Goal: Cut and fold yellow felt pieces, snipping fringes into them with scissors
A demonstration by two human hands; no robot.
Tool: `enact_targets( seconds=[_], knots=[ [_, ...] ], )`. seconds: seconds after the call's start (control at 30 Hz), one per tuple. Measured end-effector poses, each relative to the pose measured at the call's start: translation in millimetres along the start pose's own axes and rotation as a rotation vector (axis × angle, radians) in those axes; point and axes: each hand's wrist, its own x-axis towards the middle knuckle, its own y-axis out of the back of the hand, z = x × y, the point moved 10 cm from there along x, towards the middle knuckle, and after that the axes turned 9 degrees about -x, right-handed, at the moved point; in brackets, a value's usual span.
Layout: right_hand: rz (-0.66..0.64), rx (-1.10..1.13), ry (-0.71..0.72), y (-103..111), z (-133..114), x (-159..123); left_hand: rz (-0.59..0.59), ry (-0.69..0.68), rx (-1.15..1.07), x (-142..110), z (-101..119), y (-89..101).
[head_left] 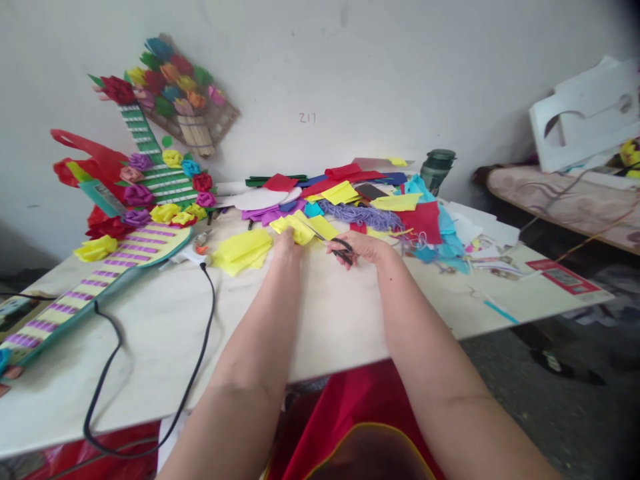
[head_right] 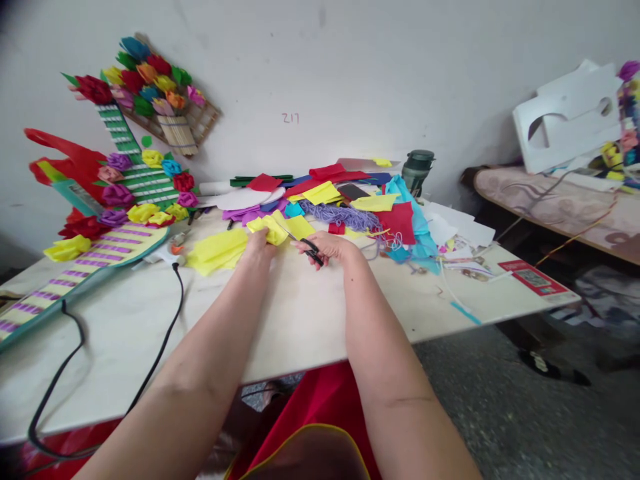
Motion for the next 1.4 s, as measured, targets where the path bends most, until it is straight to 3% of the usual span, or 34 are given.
enact_targets(
  seconds=[0.47, 1.4],
  knots=[
    [0.017, 0.087, 0.038, 0, 5, 10, 0.084, 0.067, -0.1, -15, -3, -1.8],
    [0.083, 0.057, 0.053, 0, -3, 8, 0.089, 0.082, -0.134, -22, 0, -6.5]
  ],
)
